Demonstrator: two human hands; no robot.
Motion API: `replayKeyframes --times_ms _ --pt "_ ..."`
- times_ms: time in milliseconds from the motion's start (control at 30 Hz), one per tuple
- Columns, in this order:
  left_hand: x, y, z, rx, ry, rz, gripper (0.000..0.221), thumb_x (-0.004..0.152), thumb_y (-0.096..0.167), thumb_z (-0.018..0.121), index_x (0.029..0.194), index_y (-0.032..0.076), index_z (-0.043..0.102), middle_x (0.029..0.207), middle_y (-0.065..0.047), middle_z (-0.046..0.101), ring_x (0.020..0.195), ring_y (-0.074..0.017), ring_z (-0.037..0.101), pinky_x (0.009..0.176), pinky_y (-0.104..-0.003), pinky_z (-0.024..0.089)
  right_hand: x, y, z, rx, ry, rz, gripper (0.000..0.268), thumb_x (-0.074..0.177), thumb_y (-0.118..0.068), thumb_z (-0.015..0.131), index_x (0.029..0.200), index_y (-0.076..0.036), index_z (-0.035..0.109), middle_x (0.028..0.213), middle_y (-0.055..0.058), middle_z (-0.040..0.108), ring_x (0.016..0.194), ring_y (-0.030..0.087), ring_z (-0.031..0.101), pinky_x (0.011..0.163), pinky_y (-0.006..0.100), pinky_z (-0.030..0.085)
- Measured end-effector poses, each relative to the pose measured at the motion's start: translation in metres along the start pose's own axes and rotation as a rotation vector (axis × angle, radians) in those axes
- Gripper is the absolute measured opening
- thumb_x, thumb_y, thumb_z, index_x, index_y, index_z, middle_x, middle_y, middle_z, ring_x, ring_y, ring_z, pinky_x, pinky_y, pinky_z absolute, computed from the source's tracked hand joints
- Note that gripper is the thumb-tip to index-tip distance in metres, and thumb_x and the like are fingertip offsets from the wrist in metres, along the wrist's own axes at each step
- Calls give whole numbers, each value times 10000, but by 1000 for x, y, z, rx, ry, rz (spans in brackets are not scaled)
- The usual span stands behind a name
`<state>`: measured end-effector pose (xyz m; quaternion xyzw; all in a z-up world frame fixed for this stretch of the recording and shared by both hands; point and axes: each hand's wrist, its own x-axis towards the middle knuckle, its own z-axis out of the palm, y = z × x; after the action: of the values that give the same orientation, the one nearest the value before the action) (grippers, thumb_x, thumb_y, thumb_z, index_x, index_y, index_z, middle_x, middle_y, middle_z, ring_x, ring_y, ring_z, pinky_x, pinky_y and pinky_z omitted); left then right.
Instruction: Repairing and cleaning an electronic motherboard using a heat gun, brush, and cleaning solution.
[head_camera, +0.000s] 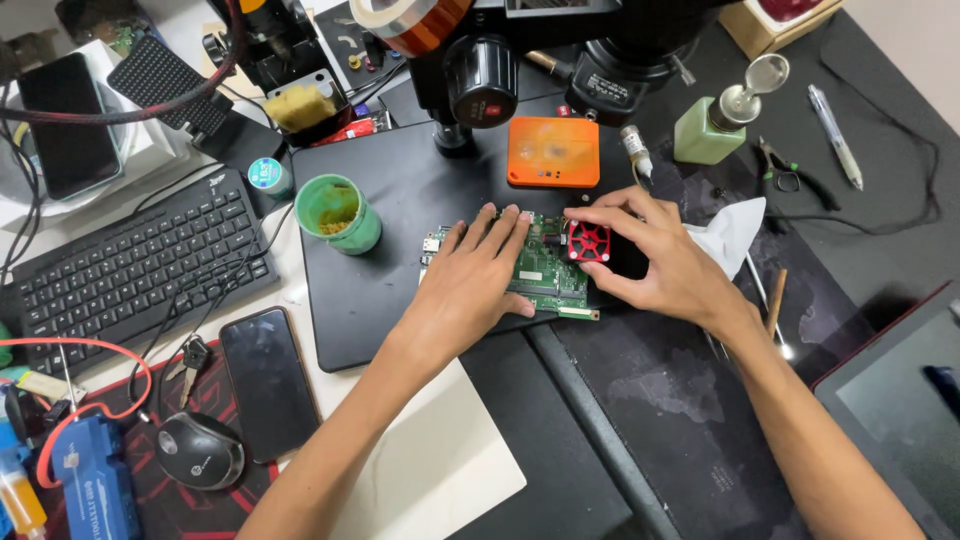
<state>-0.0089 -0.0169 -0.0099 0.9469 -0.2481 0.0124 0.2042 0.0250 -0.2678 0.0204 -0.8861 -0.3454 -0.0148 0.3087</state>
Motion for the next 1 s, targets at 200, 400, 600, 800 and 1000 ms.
replayKeyframes --times_ms 200,400,600,800,1000 --pt "-1 0 -1 2 -15 1 1027 692 407 848 1493 -22 369 1556 -191 389 1462 -391 314 1149 -561 301 1 -4 0 -15 8 -3 556 807 -240 770 1348 -175 660 1234 74 607 1183 250 569 1072 406 369" --pt "-1 1 -3 -5 -28 -9 1034 700 397 845 1507 -14 347 1569 -195 364 1471 -393 289 1157 -562 284 1 -5 0 -24 30 -33 542 809 -247 770 1334 -168 660 1212 60 614 1167 226 586 1073 401 361" --pt "-9 11 4 -39 -8 14 1001 774 407 796 1518 -50 306 1591 -232 312 1487 -412 253 1182 -564 213 0 -1 -5 -6 39 1 524 816 -229 773 1323 -151 668 1193 69 626 1149 232 594 1075 400 366" --pt "-12 46 22 54 153 128 940 864 483 658 1523 -86 305 1601 -248 330 1503 -375 282 1222 -554 184 -3 12 -10 174 203 37 519 872 -138 757 1375 -81 641 1206 108 612 1135 232 618 1030 335 467" --pt "-8 56 51 124 220 190 834 957 522 567 1522 -63 387 1587 -199 420 1516 -317 339 1252 -524 234 -3 15 -5 170 195 -16 515 868 -125 743 1369 -69 636 1229 123 612 1172 255 621 1040 351 477"
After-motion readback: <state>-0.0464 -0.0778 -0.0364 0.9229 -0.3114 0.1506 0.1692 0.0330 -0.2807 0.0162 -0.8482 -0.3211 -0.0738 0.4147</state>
